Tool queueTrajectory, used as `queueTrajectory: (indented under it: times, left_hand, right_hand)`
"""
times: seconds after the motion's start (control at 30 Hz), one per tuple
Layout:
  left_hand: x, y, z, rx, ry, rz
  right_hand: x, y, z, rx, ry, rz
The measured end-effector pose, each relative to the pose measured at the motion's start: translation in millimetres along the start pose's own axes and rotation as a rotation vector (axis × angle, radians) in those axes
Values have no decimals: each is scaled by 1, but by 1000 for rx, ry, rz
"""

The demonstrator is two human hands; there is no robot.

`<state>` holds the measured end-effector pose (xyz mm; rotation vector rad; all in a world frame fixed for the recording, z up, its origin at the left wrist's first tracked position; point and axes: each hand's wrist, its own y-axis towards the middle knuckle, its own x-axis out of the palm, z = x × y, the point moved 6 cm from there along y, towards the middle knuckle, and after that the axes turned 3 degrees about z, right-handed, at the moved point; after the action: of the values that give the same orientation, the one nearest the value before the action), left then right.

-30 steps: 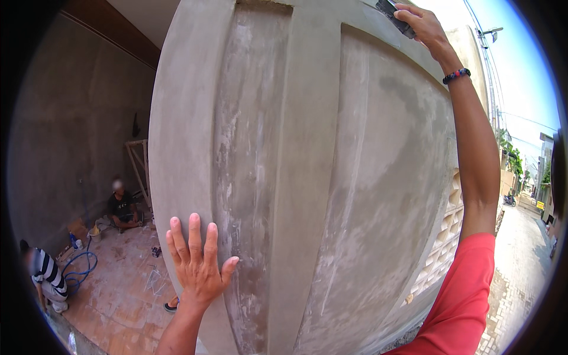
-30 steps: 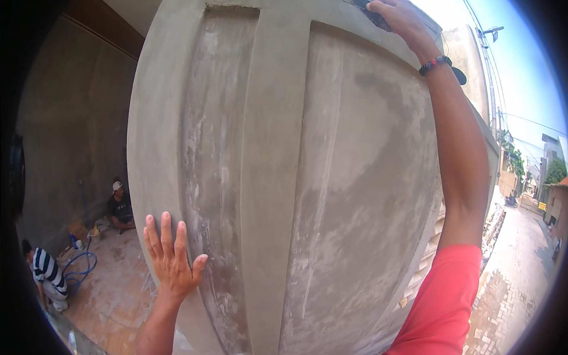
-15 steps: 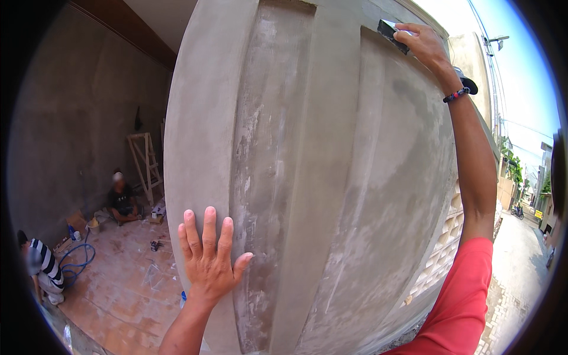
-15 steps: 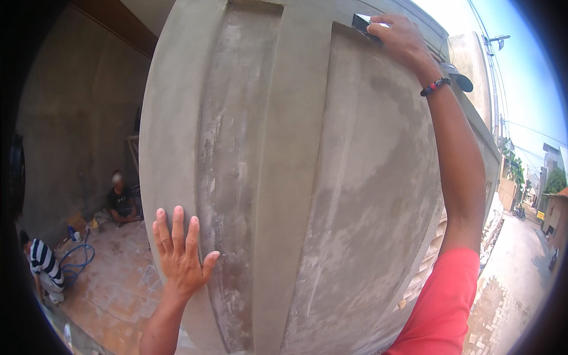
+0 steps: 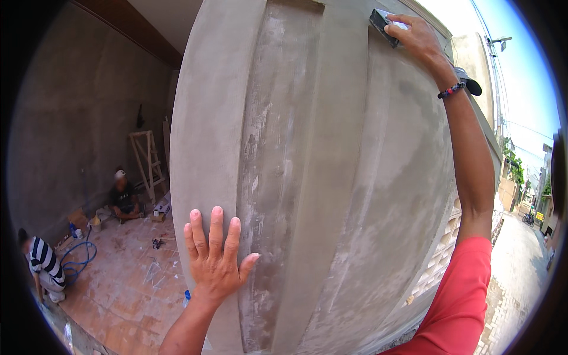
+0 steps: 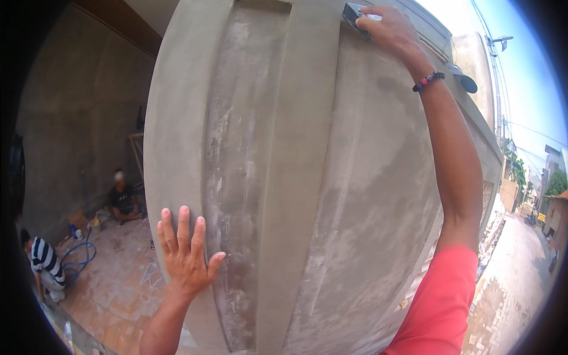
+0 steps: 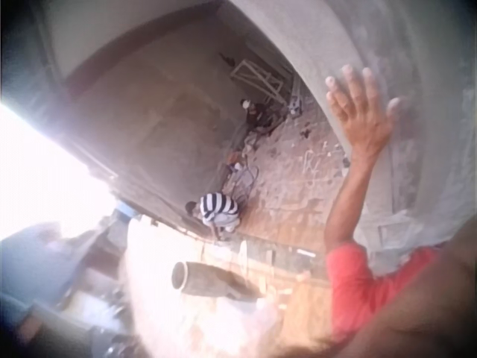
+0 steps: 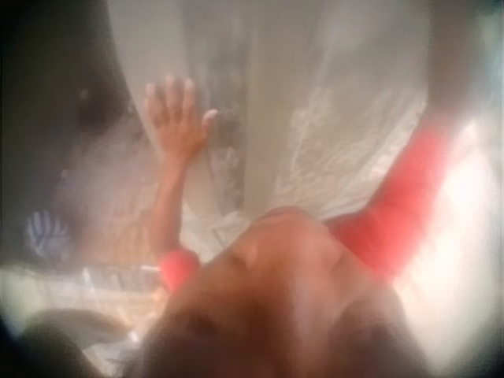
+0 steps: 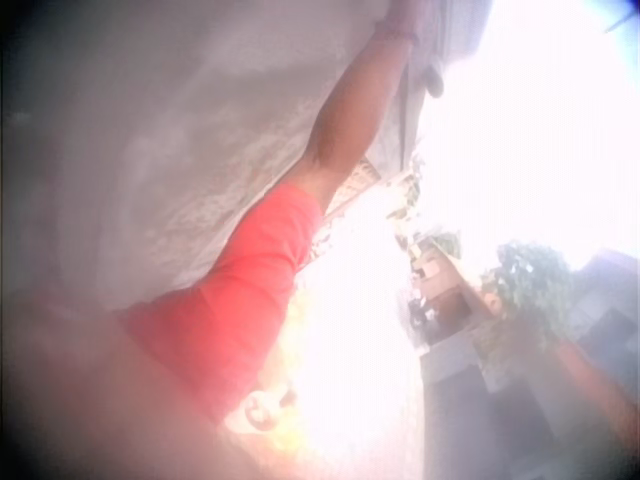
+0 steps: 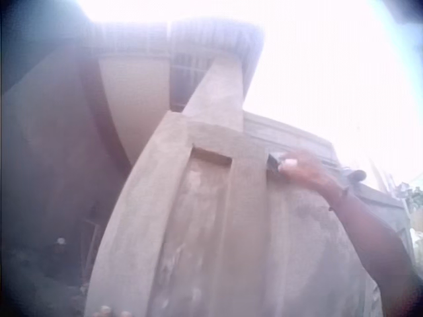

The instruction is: The person applies and smooths cement onto a vertical wall using a trowel. They repeatedly scoop cement from a bucket and spread it across the surface, leveling it with consistent strokes. Other workers are visible in the background.

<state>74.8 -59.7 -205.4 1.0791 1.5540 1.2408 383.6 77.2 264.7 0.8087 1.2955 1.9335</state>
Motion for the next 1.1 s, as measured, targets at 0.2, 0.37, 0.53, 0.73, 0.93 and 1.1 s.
queueTrajectory:
  times: [0.2,0.37,0.53,0.73,0.93,1.1]
  left_hand:
    - [-1,0,2,-3,-9,21]
    - [-2,2,2,26,-7,32]
    - [-2,2,3,27,-19,27]
    - [-2,1,2,-4,-5,30]
    - [-1,3,3,39,20,17]
    - [-4,1,2,22,40,8]
  right_hand:
    - [-43,10,0,131,203,50]
    - [-46,18,-40,-1,-157,-157]
    - [-35,-3,54,76,-3,-216]
    - [-65,-22,100,532,395,-99]
    - [-41,10,144,471,333,-82]
    - [-22,16,91,191,650,-6]
